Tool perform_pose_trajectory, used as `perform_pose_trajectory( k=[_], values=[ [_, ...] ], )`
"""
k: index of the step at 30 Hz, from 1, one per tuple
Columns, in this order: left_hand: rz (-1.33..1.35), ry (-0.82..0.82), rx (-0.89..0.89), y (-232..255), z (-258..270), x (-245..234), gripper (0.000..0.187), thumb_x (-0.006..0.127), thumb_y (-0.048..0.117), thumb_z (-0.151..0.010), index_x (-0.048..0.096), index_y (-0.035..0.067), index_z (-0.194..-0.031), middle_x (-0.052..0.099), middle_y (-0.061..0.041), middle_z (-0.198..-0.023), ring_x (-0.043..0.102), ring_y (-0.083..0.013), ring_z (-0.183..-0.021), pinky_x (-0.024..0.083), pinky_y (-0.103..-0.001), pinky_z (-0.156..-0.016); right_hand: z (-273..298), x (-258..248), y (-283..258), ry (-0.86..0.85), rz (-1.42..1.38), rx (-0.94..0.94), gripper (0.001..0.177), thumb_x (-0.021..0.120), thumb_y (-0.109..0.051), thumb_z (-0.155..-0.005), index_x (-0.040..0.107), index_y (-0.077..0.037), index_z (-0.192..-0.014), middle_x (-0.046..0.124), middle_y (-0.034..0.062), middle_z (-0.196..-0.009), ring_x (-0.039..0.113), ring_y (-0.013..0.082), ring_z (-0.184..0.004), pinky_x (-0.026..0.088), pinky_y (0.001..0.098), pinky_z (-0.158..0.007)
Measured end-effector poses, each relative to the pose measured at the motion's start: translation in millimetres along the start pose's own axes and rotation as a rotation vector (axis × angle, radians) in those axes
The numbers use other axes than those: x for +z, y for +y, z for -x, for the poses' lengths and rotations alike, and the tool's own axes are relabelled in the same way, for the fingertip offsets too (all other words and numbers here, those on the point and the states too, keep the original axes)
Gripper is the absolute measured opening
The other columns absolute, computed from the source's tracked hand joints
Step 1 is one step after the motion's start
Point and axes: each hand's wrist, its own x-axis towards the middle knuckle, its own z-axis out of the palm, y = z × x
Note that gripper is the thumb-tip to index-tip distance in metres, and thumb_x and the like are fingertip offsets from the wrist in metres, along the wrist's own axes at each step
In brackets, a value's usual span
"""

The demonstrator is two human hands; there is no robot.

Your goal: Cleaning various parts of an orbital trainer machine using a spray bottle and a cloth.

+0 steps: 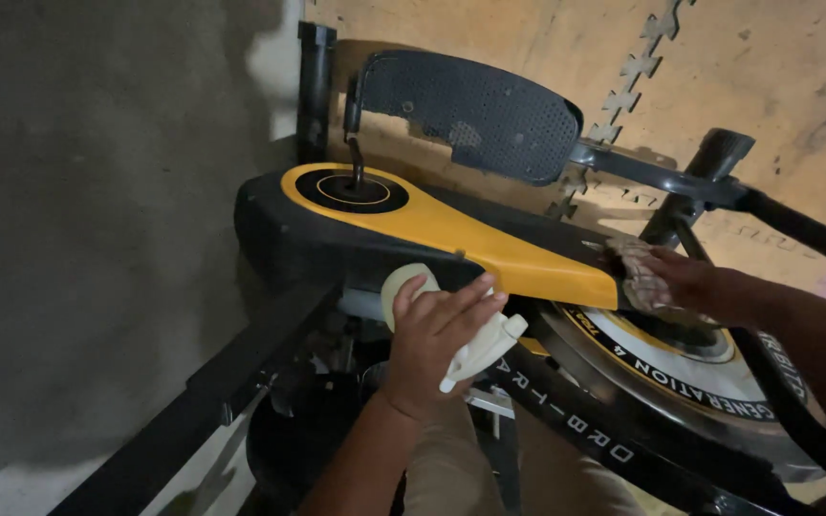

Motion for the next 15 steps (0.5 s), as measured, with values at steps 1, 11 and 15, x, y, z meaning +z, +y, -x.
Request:
perform_pose_trajectory(
  k=[1,11,15],
  values=[
    [0.000,-0.002,0.004,2,0,0,0.053,0.073,0.023,-0.086,0.064,0.022,-0.138,0.058,-0.001,-0.151,0.065,-0.0231,-0.112,0.030,-0.054,-0.117,8,0,-44,0.004,-0.002,0.000,0.086,0.067,-0.017,-0.085,0.023,-0.020,-0.160,0.038,0.0087,-0.152,0.053,0.0237,-0.133,0.050,0.0396,-0.104],
    [-0.214,0.077,0.088,33,-25,19,0.051,0.073,0.022,-0.092,0.063,0.027,-0.141,0.058,0.004,-0.151,0.061,-0.0217,-0.112,0.028,-0.054,-0.119,11,-10,-255,0.290,0.323,-0.259,0.079,0.064,-0.029,-0.084,0.035,-0.019,-0.158,0.028,0.0127,-0.164,0.030,0.0343,-0.148,0.036,0.0459,-0.115],
    [-0.194,0.029,0.109,45,-38,23,0.053,0.074,0.023,-0.090,0.061,0.036,-0.140,0.057,0.011,-0.151,0.059,-0.0208,-0.121,0.026,-0.058,-0.121,38,-30,-211,0.167,-0.149,-0.051,0.057,0.050,-0.023,-0.100,0.038,-0.015,-0.154,0.030,0.0091,-0.167,0.032,0.0288,-0.151,0.032,0.0442,-0.118]
  ],
)
